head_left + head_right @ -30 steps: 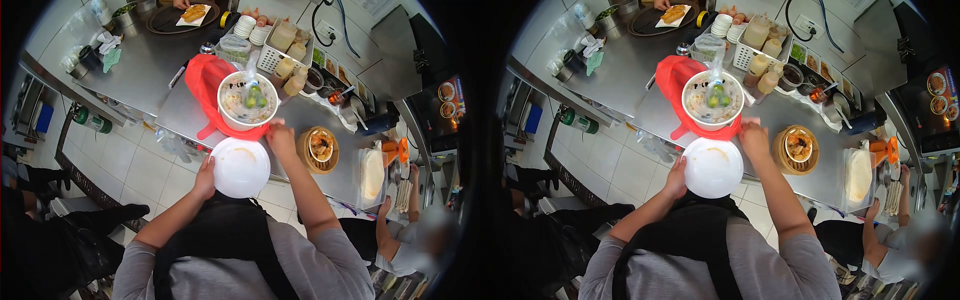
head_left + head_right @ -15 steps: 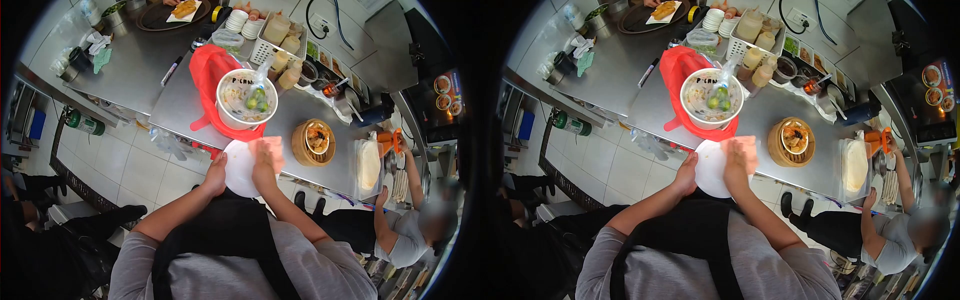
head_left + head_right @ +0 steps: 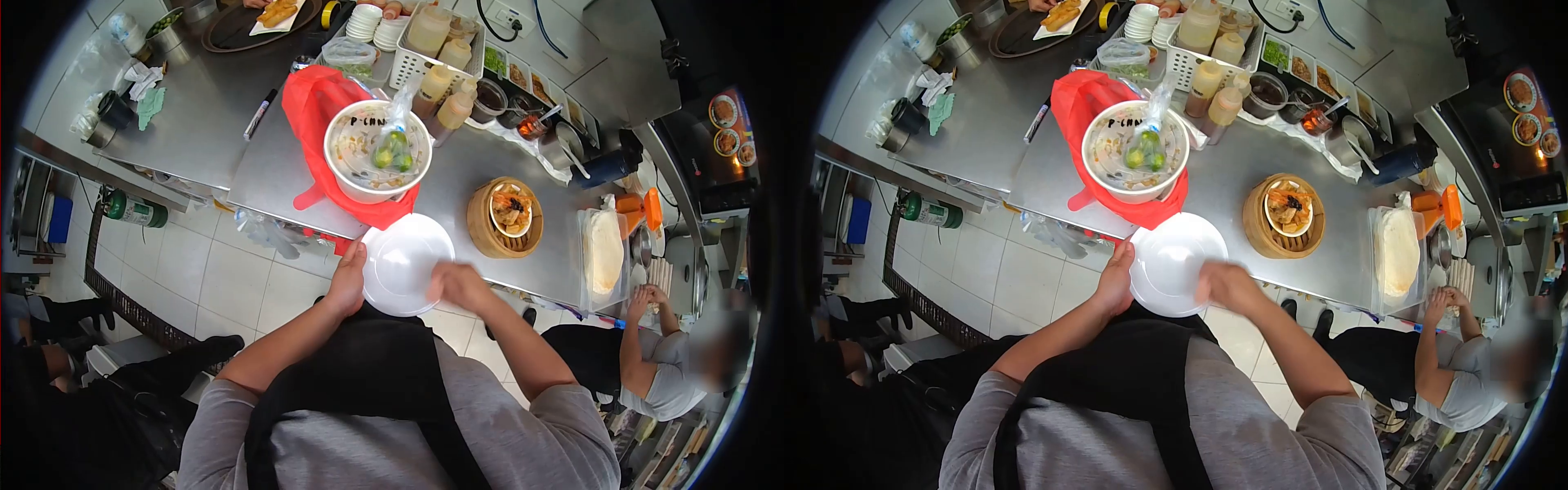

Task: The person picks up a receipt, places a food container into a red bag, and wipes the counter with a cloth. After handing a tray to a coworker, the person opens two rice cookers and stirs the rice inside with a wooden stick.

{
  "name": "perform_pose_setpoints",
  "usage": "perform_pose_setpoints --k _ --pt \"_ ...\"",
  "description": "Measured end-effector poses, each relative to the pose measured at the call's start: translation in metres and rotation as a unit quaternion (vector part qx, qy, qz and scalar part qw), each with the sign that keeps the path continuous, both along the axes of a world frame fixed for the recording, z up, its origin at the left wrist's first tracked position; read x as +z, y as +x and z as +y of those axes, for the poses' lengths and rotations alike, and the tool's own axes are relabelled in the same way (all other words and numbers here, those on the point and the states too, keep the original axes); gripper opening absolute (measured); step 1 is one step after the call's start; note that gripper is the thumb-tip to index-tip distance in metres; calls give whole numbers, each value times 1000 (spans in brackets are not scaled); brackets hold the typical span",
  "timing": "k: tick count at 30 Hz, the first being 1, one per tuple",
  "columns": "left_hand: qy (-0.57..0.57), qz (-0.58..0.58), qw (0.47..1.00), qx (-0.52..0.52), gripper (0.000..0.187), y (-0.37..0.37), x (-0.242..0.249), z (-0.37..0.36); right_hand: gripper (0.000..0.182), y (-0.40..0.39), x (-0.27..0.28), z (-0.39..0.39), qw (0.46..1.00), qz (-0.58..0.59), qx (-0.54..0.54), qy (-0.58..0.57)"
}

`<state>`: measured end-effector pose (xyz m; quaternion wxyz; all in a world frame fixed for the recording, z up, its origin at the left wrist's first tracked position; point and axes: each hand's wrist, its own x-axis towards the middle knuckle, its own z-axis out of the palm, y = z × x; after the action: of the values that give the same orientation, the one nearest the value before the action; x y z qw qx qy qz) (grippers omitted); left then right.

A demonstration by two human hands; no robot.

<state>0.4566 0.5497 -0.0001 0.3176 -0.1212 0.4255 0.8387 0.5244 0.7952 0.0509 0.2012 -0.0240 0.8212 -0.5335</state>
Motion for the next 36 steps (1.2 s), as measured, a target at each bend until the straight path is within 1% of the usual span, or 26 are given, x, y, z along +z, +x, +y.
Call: perform_pose_setpoints --k 1,2,4,5,6,7,8,10,12,13,14,15,16,17,19,21,22,23,24,25,26,27,30,32,34,36 --pt "-10 14 1000 0 43 0 4 2 19 -18 37 -5 992 86 -35 86" --pt "-10 14 1000 -3 43 0 8 5 14 -31 38 -7 957 238 -40 159" --pt "-58 35 997 26 42 4 16 9 11 -41 17 -10 914 342 3 218" --pt "-60 39 997 19 42 5 18 9 12 -34 6 -13 913 309 67 258" --pt "-75 71 994 19 42 5 20 9 13 -23 -4 -16 904 275 131 299" --pt "-89 103 990 21 42 4 22 8 13 -6 -14 -21 925 229 126 276" --pt "-88 107 990 20 42 4 25 6 13 2 7 -29 929 154 158 297" --pt "-86 105 990 40 40 6 33 -3 8 5 15 -27 937 185 107 275" --pt "-102 114 987 51 40 4 38 -20 9 -17 29 -18 949 223 -20 222" --pt "-169 151 973 31 39 3 49 -31 16 -35 38 -12 901 325 -42 285" --pt "-234 188 954 12 39 3 61 -41 28 -49 63 -4 854 384 -19 352" --pt "-280 224 933 18 39 4 71 -49 39 -57 85 6 832 383 -18 400" --pt "-324 260 909 25 39 6 83 -57 41 -65 86 28 842 374 -59 384" --pt "-323 265 908 23 39 7 95 -66 43 -68 86 56 849 366 -99 368" --pt "-382 321 866 27 39 11 119 -80 45 -58 89 109 803 268 -239 477" --pt "-391 332 858 21 40 15 140 -84 45 -34 51 167 796 172 -297 498" --pt "-401 340 851 16 40 17 151 -83 45 -29 44 172 797 174 -298 496" --pt "-421 360 833 5 39 17 161 -78 44 -23 39 176 876 63 -319 355" --pt "-423 360 832 7 39 16 171 -71 43 -18 35 179 922 -50 -328 201" --pt "-413 390 823 -11 38 15 179 -61 43 -15 29 179 923 -49 -326 200" --pt "-404 418 813 -29 37 14 184 -50 41 -13 23 176 923 -10 -347 167" --pt "-405 417 813 -27 37 12 187 -37 39 -12 19 174 920 28 -368 132" --pt "-386 417 822 -34 35 -2 189 5 43 -12 28 173 927 36 -358 108" --pt "-352 367 861 -25 35 -15 176 32 40 -10 43 177 928 47 -354 101" --pt "-339 366 867 -15 35 -24 163 57 37 -11 67 180 930 55 -350 97" --pt "-316 369 874 -6 35 -31 147 79 38 -13 97 180 937 88 -313 133"
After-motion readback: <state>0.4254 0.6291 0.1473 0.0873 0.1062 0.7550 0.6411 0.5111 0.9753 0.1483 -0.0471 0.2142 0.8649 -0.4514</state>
